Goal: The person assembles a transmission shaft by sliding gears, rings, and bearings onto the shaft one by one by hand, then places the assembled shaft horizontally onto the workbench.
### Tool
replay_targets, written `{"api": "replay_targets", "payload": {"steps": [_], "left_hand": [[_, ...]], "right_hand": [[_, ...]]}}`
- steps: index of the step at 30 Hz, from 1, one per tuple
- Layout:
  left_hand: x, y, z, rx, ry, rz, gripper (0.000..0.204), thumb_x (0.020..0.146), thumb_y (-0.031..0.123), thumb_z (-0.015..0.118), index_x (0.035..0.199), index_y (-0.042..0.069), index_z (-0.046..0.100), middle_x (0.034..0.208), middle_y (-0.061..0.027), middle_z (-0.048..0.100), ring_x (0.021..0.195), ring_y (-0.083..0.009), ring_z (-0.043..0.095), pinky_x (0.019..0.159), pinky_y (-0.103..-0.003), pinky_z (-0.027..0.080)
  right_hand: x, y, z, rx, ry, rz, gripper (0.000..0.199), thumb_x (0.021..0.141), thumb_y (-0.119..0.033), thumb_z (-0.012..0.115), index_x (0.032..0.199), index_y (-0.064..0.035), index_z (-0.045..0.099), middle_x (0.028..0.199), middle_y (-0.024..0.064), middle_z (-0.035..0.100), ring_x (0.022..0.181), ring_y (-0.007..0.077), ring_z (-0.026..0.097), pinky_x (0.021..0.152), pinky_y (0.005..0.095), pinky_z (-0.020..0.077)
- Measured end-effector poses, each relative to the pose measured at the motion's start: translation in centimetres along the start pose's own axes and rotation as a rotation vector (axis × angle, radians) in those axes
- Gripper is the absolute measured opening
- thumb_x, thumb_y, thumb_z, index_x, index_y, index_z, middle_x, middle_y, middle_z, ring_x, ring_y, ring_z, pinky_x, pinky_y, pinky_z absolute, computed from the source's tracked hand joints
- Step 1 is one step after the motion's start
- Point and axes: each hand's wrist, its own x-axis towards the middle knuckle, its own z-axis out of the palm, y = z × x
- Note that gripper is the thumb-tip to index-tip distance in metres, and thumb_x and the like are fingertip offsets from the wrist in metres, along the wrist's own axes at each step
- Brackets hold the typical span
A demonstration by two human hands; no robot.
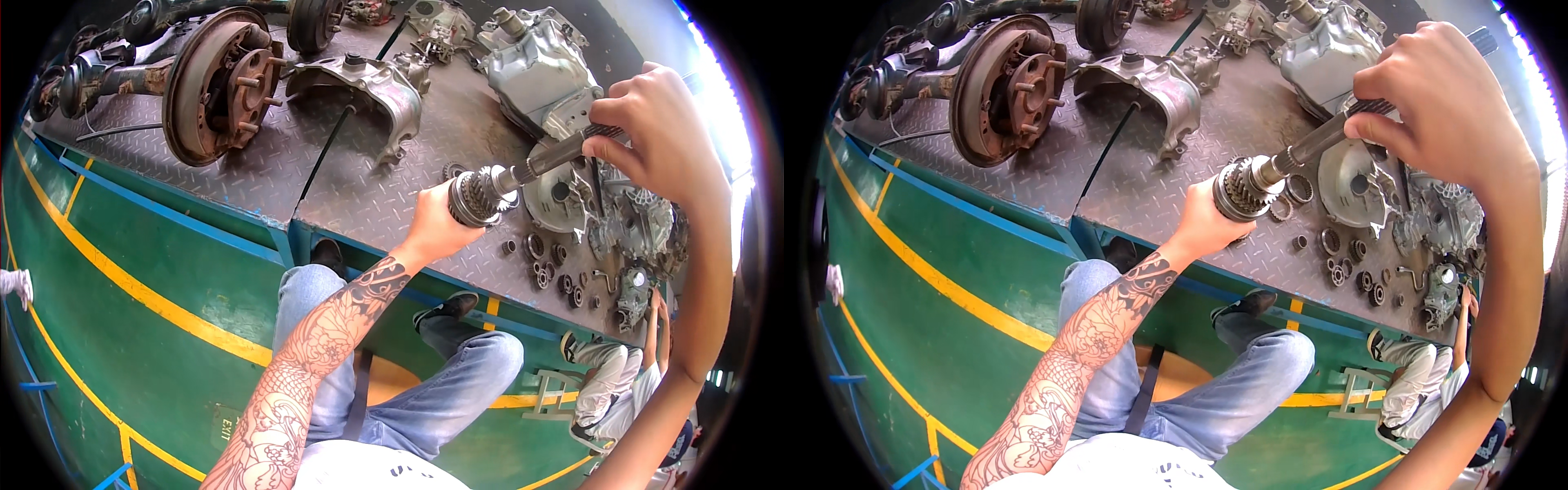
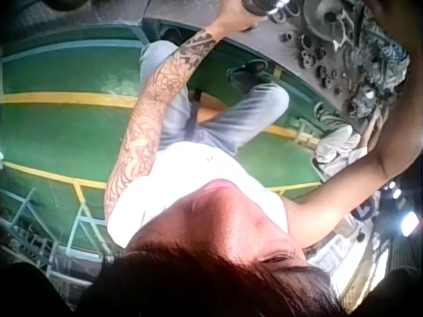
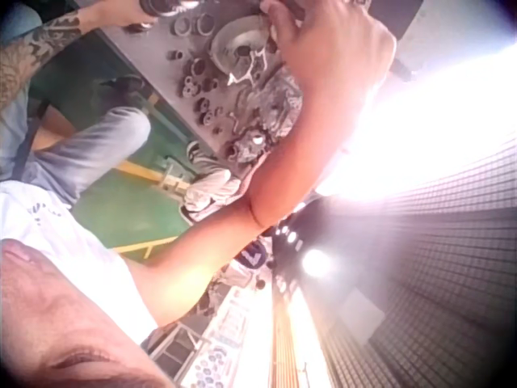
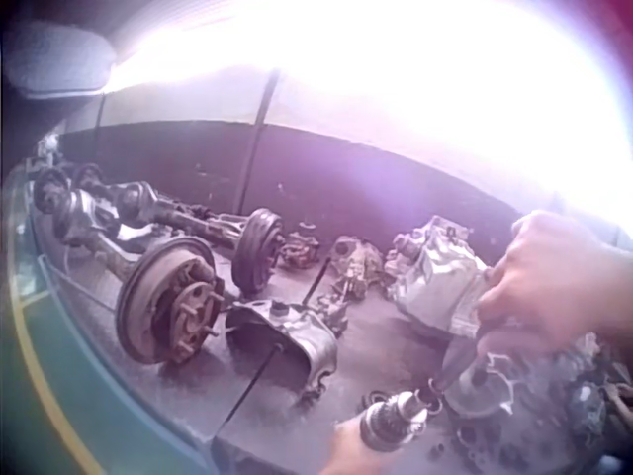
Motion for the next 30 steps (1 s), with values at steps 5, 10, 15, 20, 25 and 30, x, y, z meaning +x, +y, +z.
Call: {"api": "replay_targets", "payload": {"steps": [5, 10, 15, 20, 25, 30], "left_hand": [[-0.2, -0.2, 0.5, 0.057, 0.019, -0.015, 0.049, 0.066, 0.005, 0.087, 0.113, -0.002, 0.072, 0.099, -0.011, 0.079, 0.094, -0.0139, 0.074, 0.087, -0.033, 0.058], [-0.2, 0.2, 0.3, 0.036, 0.03, -0.006, 0.05, 0.067, 0.005, 0.087, 0.113, -0.002, 0.071, 0.101, -0.0115, 0.079, 0.096, -0.0139, 0.074, 0.089, -0.034, 0.058], [0.0, 0.2, -0.2, -0.014, -0.006, -0.047, 0.052, 0.067, 0.005, 0.087, 0.116, -0.003, 0.071, 0.102, -0.0117, 0.079, 0.096, -0.0143, 0.074, 0.09, -0.034, 0.058], [-0.3, -0.1, -0.3, 0.012, 0.024, 0.013, 0.042, 0.07, 0.01, 0.089, 0.108, 0.002, 0.071, 0.096, -0.013, 0.078, 0.091, -0.0233, 0.078, 0.084, -0.036, 0.059], [-0.5, 0.2, 0.3, 0.058, 0.067, 0.064, 0.042, 0.069, 0.011, 0.089, 0.106, 0.003, 0.071, 0.094, -0.015, 0.077, 0.09, -0.0283, 0.078, 0.082, -0.037, 0.059], [-1.1, -0.1, 0.0, 0.102, 0.019, 0.061, 0.052, 0.066, 0.007, 0.089, 0.114, -0.001, 0.071, 0.101, -0.0161, 0.078, 0.095, -0.0243, 0.077, 0.087, -0.036, 0.059]], "right_hand": [[-0.2, -0.5, -0.3, -0.033, -0.038, 0.037, 0.029, 0.078, -0.035, 0.083, 0.084, -0.0084, 0.074, 0.078, 0.0097, 0.062, 0.087, 0.0338, 0.06, 0.089, 0.0455, 0.0451], [1.7, -2.7, -1.3, -0.025, 0.2, -0.057, 0.029, 0.077, -0.032, 0.082, 0.076, -0.0064, 0.068, 0.071, 0.01, 0.057, 0.08, 0.0335, 0.057, 0.084, 0.0452, 0.0407], [2.2, -3.6, -2.1, -0.065, 0.121, -0.01, 0.026, 0.073, -0.027, 0.085, 0.079, -0.0069, 0.071, 0.077, 0.0075, 0.06, 0.084, 0.0309, 0.058, 0.087, 0.0451, 0.0418], [0.9, -2.3, -1.2, 0.003, 0.071, 0.061, 0.028, 0.076, -0.032, 0.084, 0.081, -0.0078, 0.07, 0.08, 0.0074, 0.061, 0.087, 0.0306, 0.059, 0.091, 0.0428, 0.0433], [0.5, -1.2, -0.3, 0.05, 0.06, 0.111, 0.03, 0.077, -0.034, 0.084, 0.085, -0.0089, 0.07, 0.082, 0.0069, 0.062, 0.088, 0.0304, 0.059, 0.09, 0.0404, 0.0441], [1.0, -1.2, -0.1, 0.109, 0.111, -0.014, 0.03, 0.075, -0.033, 0.086, 0.085, -0.0095, 0.069, 0.082, 0.007, 0.061, 0.089, 0.0303, 0.059, 0.09, 0.0408, 0.044]]}}
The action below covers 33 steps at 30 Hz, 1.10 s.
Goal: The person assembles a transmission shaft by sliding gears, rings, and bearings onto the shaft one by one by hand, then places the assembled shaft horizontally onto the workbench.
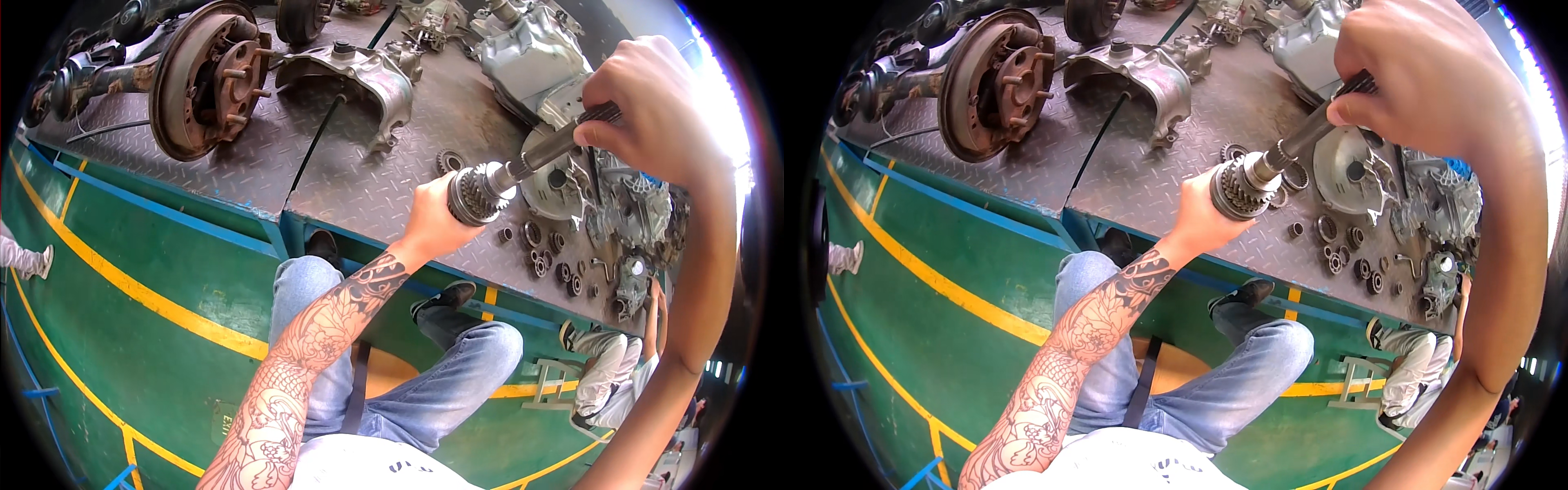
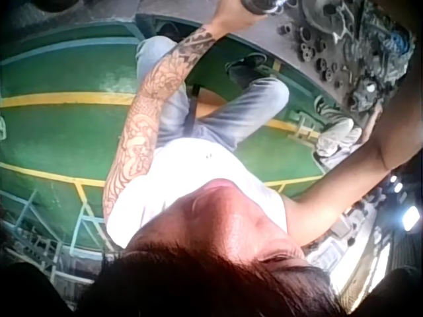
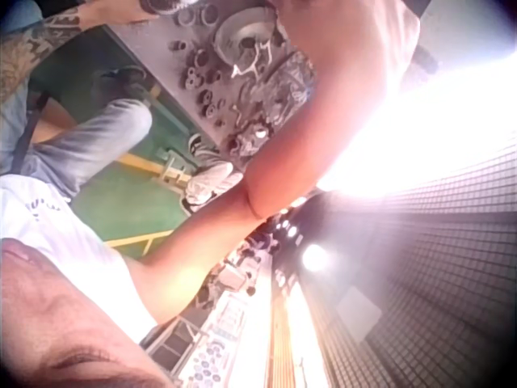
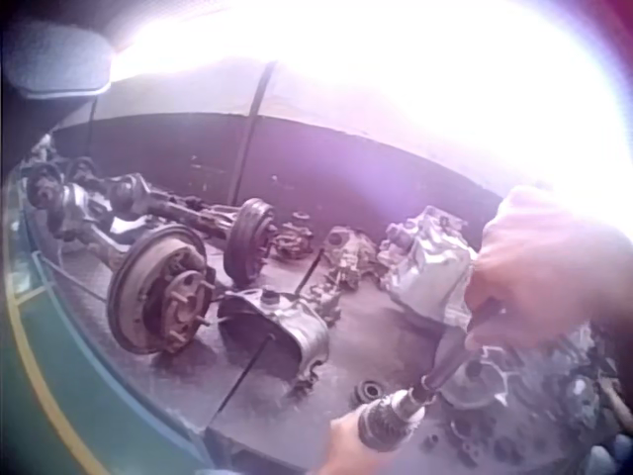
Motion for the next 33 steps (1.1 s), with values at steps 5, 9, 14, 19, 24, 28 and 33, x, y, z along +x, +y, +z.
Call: {"api": "replay_targets", "payload": {"steps": [5, 9, 14, 19, 24, 28, 33], "left_hand": [[0.0, 0.6, 0.4, -0.007, 0.007, -0.007, 0.051, 0.066, 0.009, 0.091, 0.112, 0.0, 0.072, 0.101, -0.016, 0.077, 0.096, -0.0271, 0.078, 0.086, -0.037, 0.059], [-0.2, 0.7, 0.9, 0.024, 0.021, 0.036, 0.05, 0.066, 0.008, 0.09, 0.112, -0.001, 0.072, 0.1, -0.0159, 0.078, 0.096, -0.0277, 0.078, 0.086, -0.037, 0.059], [0.0, 0.9, 0.9, 0.014, 0.041, 0.027, 0.044, 0.069, 0.013, 0.091, 0.107, 0.002, 0.072, 0.095, -0.0148, 0.077, 0.091, -0.0296, 0.078, 0.083, -0.038, 0.06], [0.3, 0.9, 0.0, -0.063, -0.108, -0.085, 0.051, 0.065, 0.005, 0.089, 0.112, -0.001, 0.072, 0.101, -0.012, 0.079, 0.093, -0.0161, 0.075, 0.087, -0.034, 0.058], [0.5, 0.5, -0.2, -0.071, -0.043, -0.108, 0.051, 0.065, 0.005, 0.089, 0.112, -0.002, 0.072, 0.101, -0.0113, 0.078, 0.094, -0.0156, 0.074, 0.088, -0.035, 0.058], [0.4, 0.7, 0.0, -0.045, -0.092, -0.033, 0.056, 0.065, 0.009, 0.09, 0.118, 0.0, 0.073, 0.105, -0.0139, 0.079, 0.1, -0.0179, 0.076, 0.09, -0.034, 0.058], [0.3, 0.2, -0.8, -0.102, -0.086, -0.086, 0.054, 0.065, 0.007, 0.088, 0.116, 0.0, 0.072, 0.104, -0.0122, 0.079, 0.098, -0.0156, 0.074, 0.091, -0.034, 0.058]], "right_hand": [[-1.2, -1.6, -0.8, -0.094, 0.013, 0.032, 0.029, 0.074, -0.032, 0.086, 0.082, -0.0099, 0.069, 0.079, 0.0059, 0.06, 0.087, 0.0299, 0.059, 0.088, 0.0422, 0.0434], [-1.7, -0.9, -0.2, 0.008, 0.031, 0.071, 0.027, 0.074, -0.03, 0.087, 0.082, -0.0096, 0.07, 0.079, 0.0059, 0.061, 0.086, 0.03, 0.06, 0.088, 0.0423, 0.0434], [-1.0, -1.7, -0.3, -0.029, -0.034, 0.152, 0.029, 0.07, -0.028, 0.089, 0.082, -0.0099, 0.07, 0.08, 0.006, 0.063, 0.088, 0.0296, 0.062, 0.089, 0.0401, 0.0448], [-0.6, -1.5, -0.5, -0.068, -0.008, 0.127, 0.027, 0.07, -0.028, 0.09, 0.077, -0.009, 0.071, 0.079, 0.007, 0.064, 0.089, 0.0295, 0.062, 0.089, 0.0408, 0.0455], [0.8, -2.3, -0.4, -0.052, -0.007, 0.125, 0.028, 0.068, -0.029, 0.09, 0.073, -0.0082, 0.071, 0.08, 0.0084, 0.065, 0.088, 0.0302, 0.062, 0.086, 0.0429, 0.0455], [0.2, -3.0, -1.2, -0.095, 0.011, 0.129, 0.028, 0.068, -0.029, 0.089, 0.074, -0.0078, 0.073, 0.078, 0.0105, 0.066, 0.089, 0.0337, 0.064, 0.087, 0.0439, 0.0476], [2.0, -4.9, -1.9, -0.114, 0.034, 0.107, 0.024, 0.065, -0.023, 0.089, 0.066, -0.0048, 0.073, 0.062, 0.013, 0.063, 0.072, 0.0352, 0.066, 0.074, 0.0426, 0.0507]]}}
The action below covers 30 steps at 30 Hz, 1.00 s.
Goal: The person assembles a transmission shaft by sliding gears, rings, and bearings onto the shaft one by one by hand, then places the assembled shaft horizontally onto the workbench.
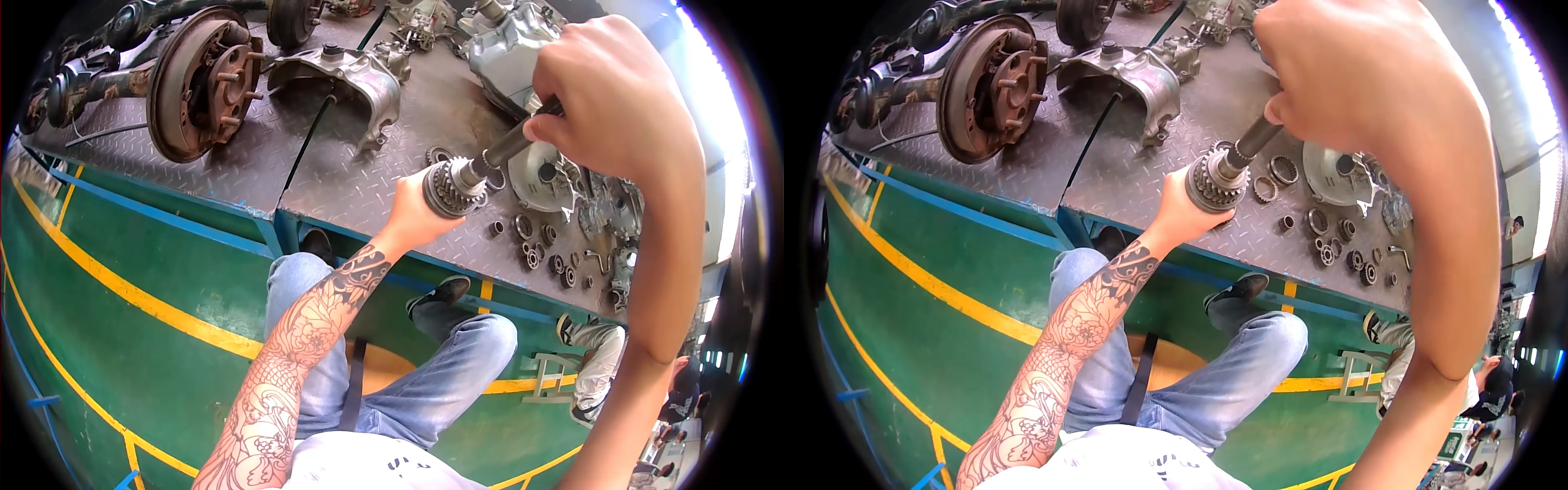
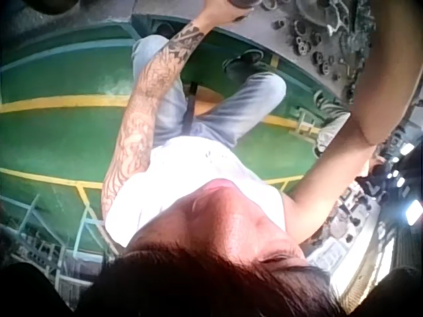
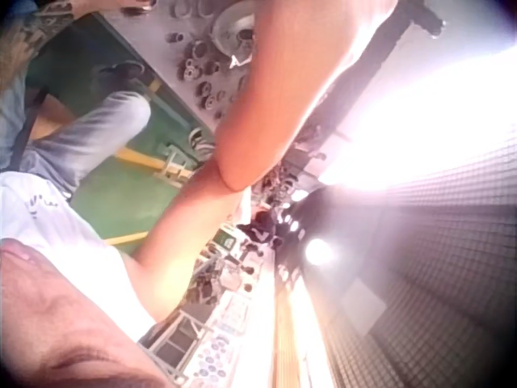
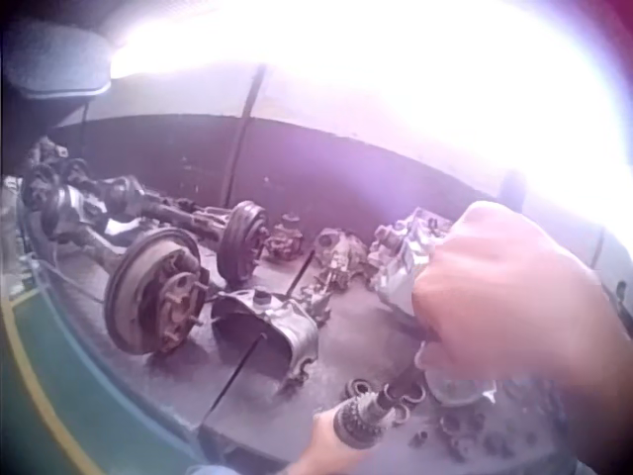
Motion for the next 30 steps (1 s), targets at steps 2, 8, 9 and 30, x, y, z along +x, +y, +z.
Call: {"api": "replay_targets", "payload": {"steps": [2, 8, 9, 30], "left_hand": [[-0.1, 0.5, 0.0, 0.011, -0.009, -0.021, 0.052, 0.065, 0.007, 0.088, 0.115, 0.0, 0.072, 0.103, -0.0118, 0.079, 0.097, -0.0145, 0.074, 0.09, -0.034, 0.058], [0.0, -0.3, 0.1, -0.018, 0.0, -0.005, 0.053, 0.066, 0.007, 0.088, 0.116, 0.0, 0.072, 0.103, -0.0117, 0.078, 0.098, -0.0143, 0.074, 0.09, -0.034, 0.058], [-0.1, -0.1, 0.2, -0.004, -0.008, 0.031, 0.054, 0.066, 0.007, 0.088, 0.117, 0.0, 0.071, 0.104, -0.0116, 0.078, 0.098, -0.0143, 0.074, 0.09, -0.034, 0.058], [1.2, -0.2, -1.1, -0.184, -0.143, -0.246, 0.049, 0.073, 0.001, 0.086, 0.119, 0.002, 0.069, 0.106, -0.0027, 0.073, 0.096, -0.012, 0.067, 0.091, -0.033, 0.055]], "right_hand": [[0.1, 0.2, -0.2, 0.007, -0.027, 0.022, 0.025, 0.064, -0.023, 0.089, 0.066, -0.0039, 0.074, 0.062, 0.0138, 0.064, 0.071, 0.0354, 0.067, 0.073, 0.0432, 0.0514], [0.3, 0.4, 0.1, -0.02, -0.094, 0.068, 0.024, 0.066, -0.024, 0.089, 0.065, -0.0044, 0.075, 0.062, 0.0142, 0.065, 0.071, 0.0361, 0.067, 0.073, 0.0427, 0.0519], [0.0, 0.2, -0.1, -0.016, -0.048, 0.046, 0.024, 0.066, -0.024, 0.089, 0.064, -0.0046, 0.074, 0.062, 0.014, 0.065, 0.071, 0.0361, 0.067, 0.073, 0.0424, 0.052], [-4.4, -7.9, 18.3, 2.037, 0.711, 0.348, 0.048, 0.108, -0.014, 0.053, 0.151, 0.0057, 0.045, 0.134, 0.0208, 0.065, 0.125, 0.0286, 0.065, 0.11, 0.0426, 0.0477]]}}
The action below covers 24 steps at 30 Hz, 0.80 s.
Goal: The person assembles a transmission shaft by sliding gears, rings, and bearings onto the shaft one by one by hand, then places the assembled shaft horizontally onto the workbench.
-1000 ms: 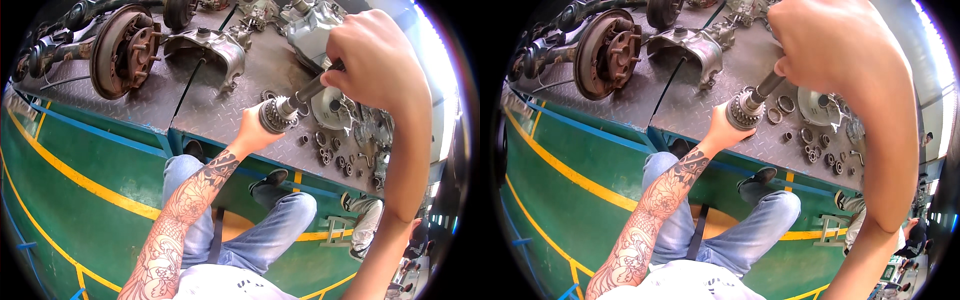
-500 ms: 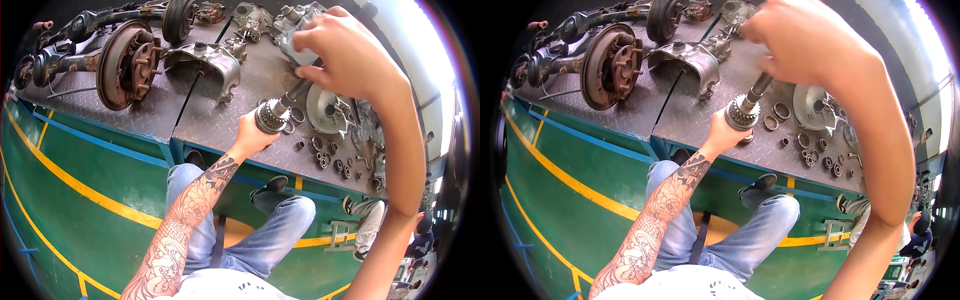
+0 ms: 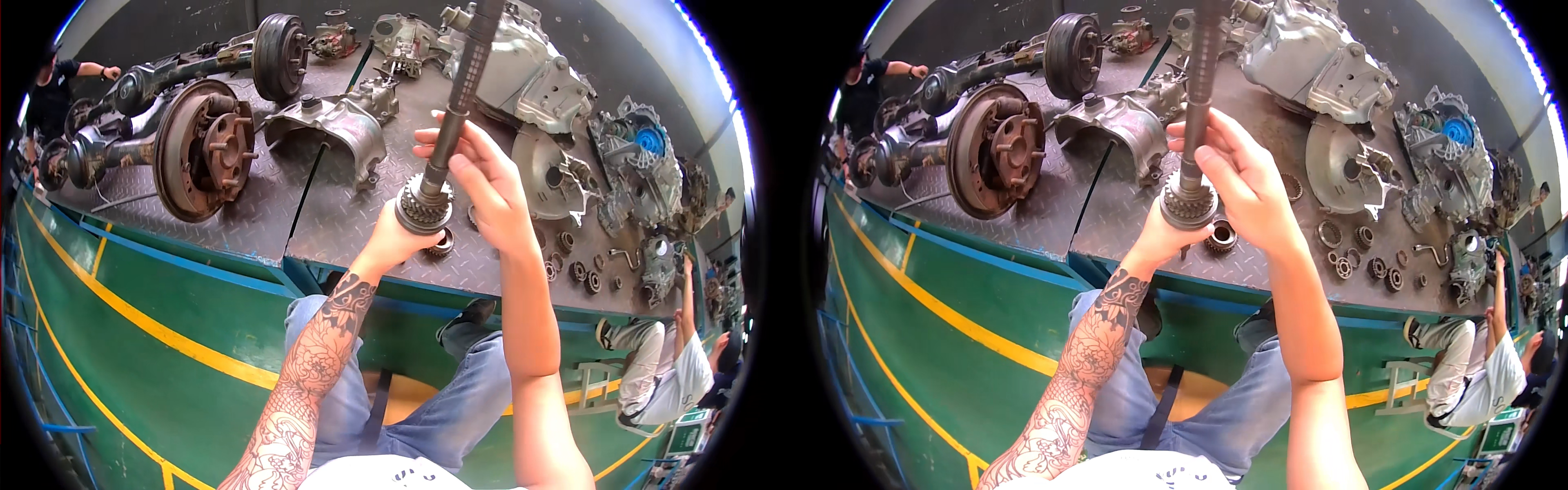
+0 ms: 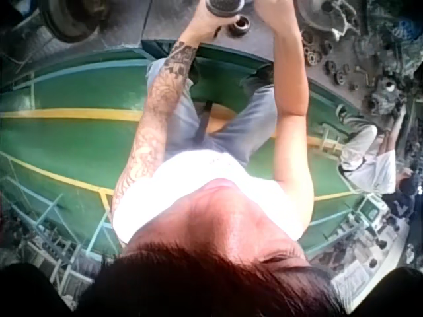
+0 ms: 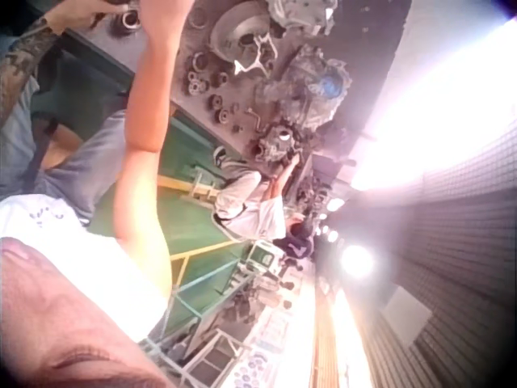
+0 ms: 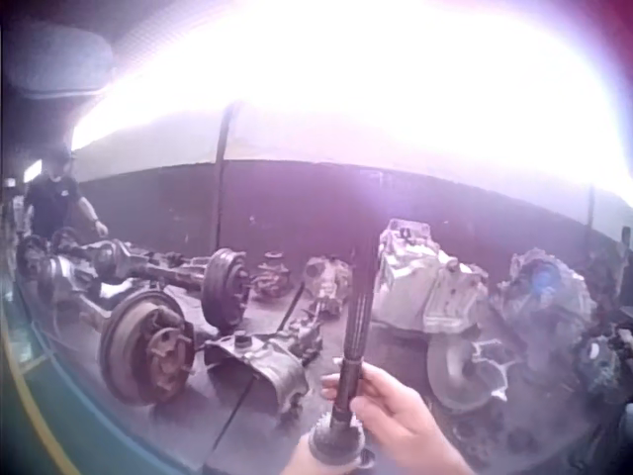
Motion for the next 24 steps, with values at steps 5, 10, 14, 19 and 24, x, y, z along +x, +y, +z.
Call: {"api": "replay_targets", "payload": {"steps": [5, 10, 14, 19, 24], "left_hand": [[0.4, 0.7, -0.9, -0.147, -0.171, -0.167, 0.056, 0.073, 0.001, 0.087, 0.125, 0.004, 0.064, 0.113, -0.001, 0.069, 0.102, -0.0116, 0.063, 0.095, -0.032, 0.052], [0.1, 1.9, -0.3, -0.04, -0.172, -0.151, 0.054, 0.071, 0.004, 0.092, 0.119, 0.004, 0.066, 0.107, 0.0001, 0.07, 0.097, -0.0112, 0.064, 0.091, -0.032, 0.054], [0.1, 1.7, -0.1, 0.023, -0.177, -0.125, 0.054, 0.069, 0.008, 0.097, 0.114, 0.004, 0.068, 0.102, 0.0009, 0.071, 0.091, -0.0106, 0.065, 0.085, -0.03, 0.055], [-1.0, -0.1, -0.5, 0.115, -0.026, -0.064, 0.06, 0.069, 0.005, 0.096, 0.12, 0.003, 0.066, 0.107, -0.0015, 0.071, 0.097, -0.0119, 0.068, 0.091, -0.031, 0.055], [-1.3, -1.6, -0.6, 0.135, 0.058, 0.018, 0.048, 0.077, -0.009, 0.079, 0.118, 0.006, 0.062, 0.106, -0.0047, 0.068, 0.099, -0.0155, 0.067, 0.087, -0.032, 0.057]], "right_hand": [[-0.1, 1.0, -1.4, 0.111, -0.005, 0.03, 0.048, 0.101, 0.007, 0.06, 0.148, 0.0073, 0.05, 0.131, 0.0199, 0.068, 0.121, 0.0275, 0.068, 0.107, 0.0398, 0.0517], [-1.1, 1.0, -1.9, 0.138, 0.008, -0.009, 0.05, 0.099, 0.006, 0.063, 0.148, 0.0066, 0.052, 0.13, 0.017, 0.07, 0.118, 0.0229, 0.07, 0.105, 0.0378, 0.0552], [-1.9, 1.9, -4.1, -0.007, 0.015, -0.123, 0.049, 0.103, -0.011, 0.067, 0.149, -0.0033, 0.055, 0.129, 0.0103, 0.07, 0.125, 0.0191, 0.064, 0.105, 0.0355, 0.0512], [-5.5, 6.3, -13.8, -0.134, 0.306, 0.248, 0.034, 0.104, -0.02, 0.066, 0.133, -0.0015, 0.065, 0.117, 0.0071, 0.073, 0.103, 0.0135, 0.066, 0.095, 0.0307, 0.052], [-12.1, 10.5, -18.6, -0.739, 0.226, 0.49, 0.021, 0.088, -0.011, 0.073, 0.105, 0.0009, 0.076, 0.089, 0.0112, 0.077, 0.081, 0.0144, 0.07, 0.077, 0.0314, 0.0569]]}}
